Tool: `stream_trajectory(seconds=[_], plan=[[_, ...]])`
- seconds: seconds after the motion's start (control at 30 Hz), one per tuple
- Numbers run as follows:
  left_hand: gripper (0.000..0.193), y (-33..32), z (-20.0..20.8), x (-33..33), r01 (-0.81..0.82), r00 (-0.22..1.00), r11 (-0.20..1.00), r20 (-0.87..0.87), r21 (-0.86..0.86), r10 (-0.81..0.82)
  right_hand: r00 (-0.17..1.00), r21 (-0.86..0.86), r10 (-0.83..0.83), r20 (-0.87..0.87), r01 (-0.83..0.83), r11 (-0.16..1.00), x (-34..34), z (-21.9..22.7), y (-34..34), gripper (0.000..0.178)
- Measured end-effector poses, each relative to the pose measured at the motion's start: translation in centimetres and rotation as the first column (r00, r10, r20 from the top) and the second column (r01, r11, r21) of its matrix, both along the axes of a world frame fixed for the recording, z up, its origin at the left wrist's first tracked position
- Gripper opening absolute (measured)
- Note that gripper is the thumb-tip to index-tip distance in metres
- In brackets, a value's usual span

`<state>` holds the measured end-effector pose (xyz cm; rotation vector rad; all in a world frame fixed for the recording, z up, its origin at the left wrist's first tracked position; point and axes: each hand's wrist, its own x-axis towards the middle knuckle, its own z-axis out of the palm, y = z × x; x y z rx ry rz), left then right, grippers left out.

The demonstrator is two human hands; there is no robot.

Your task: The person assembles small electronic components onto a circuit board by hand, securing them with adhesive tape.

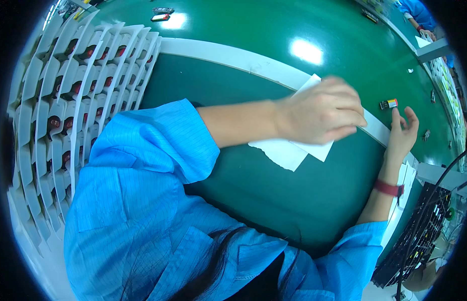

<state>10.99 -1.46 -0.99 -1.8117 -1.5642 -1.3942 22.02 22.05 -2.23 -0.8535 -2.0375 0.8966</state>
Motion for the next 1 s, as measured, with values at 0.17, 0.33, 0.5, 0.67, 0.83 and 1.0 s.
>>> stream_trajectory(seconds=[0.17, 0.33, 0.5, 0.67, 0.83, 1.0], plan=[[0.024, -3.2, 1.6, -16.7, -0.726, 0.679, 0.685, -0.213, -0.055, 0.702, 0.921, -0.004, 0.39, -0.016, -0.39, 0.921, 1.5, 1.8, -9.4, 0.017], [0.039, -13.6, 0.7, -26.8, -0.756, -0.034, -0.344, -0.491, -0.558, 0.871, 0.866, -0.172, 0.481, -0.14, -0.499, 0.849, 0.9, 0.0, -7.8, 0.016], [0.037, -14.0, -2.3, -29.3, -0.547, -0.009, -0.354, -0.418, -0.758, 0.909, 0.886, -0.195, 0.451, -0.107, -0.463, 0.865, 1.2, 0.1, -7.9, 0.016], [0.032, -10.8, 0.3, -29.6, -0.526, 0.606, -0.204, -0.532, -0.826, 0.591, 0.891, -0.184, 0.446, -0.083, -0.454, 0.872, 0.9, 0.1, -7.6, 0.013], [0.022, -10.3, -0.4, -28.4, -0.485, 0.642, -0.004, -0.359, -0.874, 0.678, 0.892, -0.165, 0.443, -0.089, -0.451, 0.877, 1.1, 0.2, -7.7, 0.012], [0.018, -9.4, 2.4, -19.2, -0.907, 0.401, 0.168, -0.667, -0.387, 0.628, 0.882, -0.133, 0.464, -0.078, -0.47, 0.872, 1.3, 0.5, -8.2, 0.014]])
